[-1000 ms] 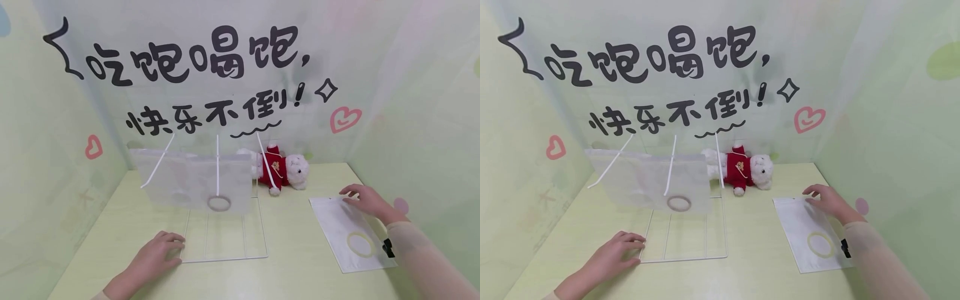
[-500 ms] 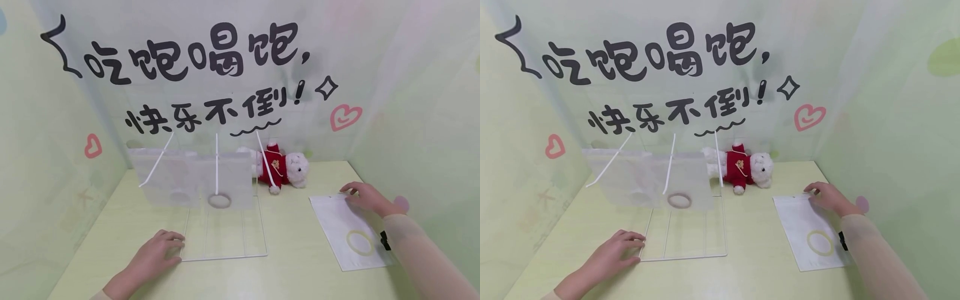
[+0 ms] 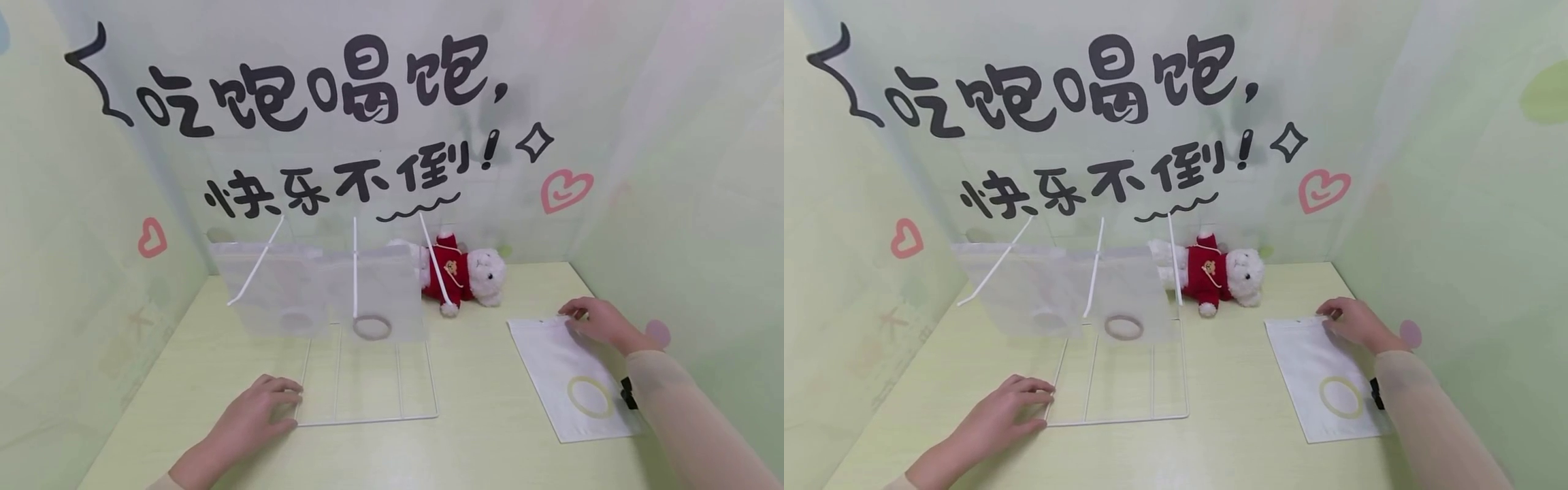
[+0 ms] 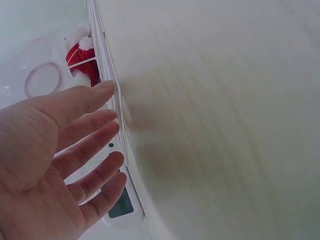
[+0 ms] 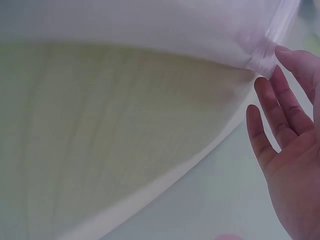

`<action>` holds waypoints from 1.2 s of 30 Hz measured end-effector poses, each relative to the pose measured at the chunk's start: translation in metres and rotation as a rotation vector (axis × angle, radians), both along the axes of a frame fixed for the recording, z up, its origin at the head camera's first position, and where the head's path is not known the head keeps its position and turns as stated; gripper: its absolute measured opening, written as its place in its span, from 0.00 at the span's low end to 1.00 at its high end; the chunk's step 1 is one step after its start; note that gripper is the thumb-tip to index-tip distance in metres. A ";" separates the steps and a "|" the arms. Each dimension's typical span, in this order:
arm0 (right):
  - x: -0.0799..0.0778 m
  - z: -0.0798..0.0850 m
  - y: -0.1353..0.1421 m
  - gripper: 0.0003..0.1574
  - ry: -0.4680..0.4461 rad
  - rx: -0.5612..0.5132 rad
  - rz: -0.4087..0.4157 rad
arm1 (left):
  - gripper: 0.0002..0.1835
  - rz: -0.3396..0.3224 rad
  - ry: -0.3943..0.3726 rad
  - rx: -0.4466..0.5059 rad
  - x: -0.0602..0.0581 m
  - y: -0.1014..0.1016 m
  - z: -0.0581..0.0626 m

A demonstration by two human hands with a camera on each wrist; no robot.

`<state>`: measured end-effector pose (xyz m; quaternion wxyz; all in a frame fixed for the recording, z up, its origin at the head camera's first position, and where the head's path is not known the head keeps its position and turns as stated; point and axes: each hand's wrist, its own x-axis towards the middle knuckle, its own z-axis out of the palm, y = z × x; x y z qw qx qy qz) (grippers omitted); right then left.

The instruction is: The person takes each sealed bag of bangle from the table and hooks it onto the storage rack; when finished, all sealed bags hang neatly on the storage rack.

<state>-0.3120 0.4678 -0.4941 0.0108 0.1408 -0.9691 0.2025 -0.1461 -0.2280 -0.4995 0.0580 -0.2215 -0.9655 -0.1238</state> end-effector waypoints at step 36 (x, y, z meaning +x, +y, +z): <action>0.063 0.046 -0.026 0.04 0.226 -0.017 0.036 | 0.18 -0.029 0.028 0.002 0.002 -0.003 -0.001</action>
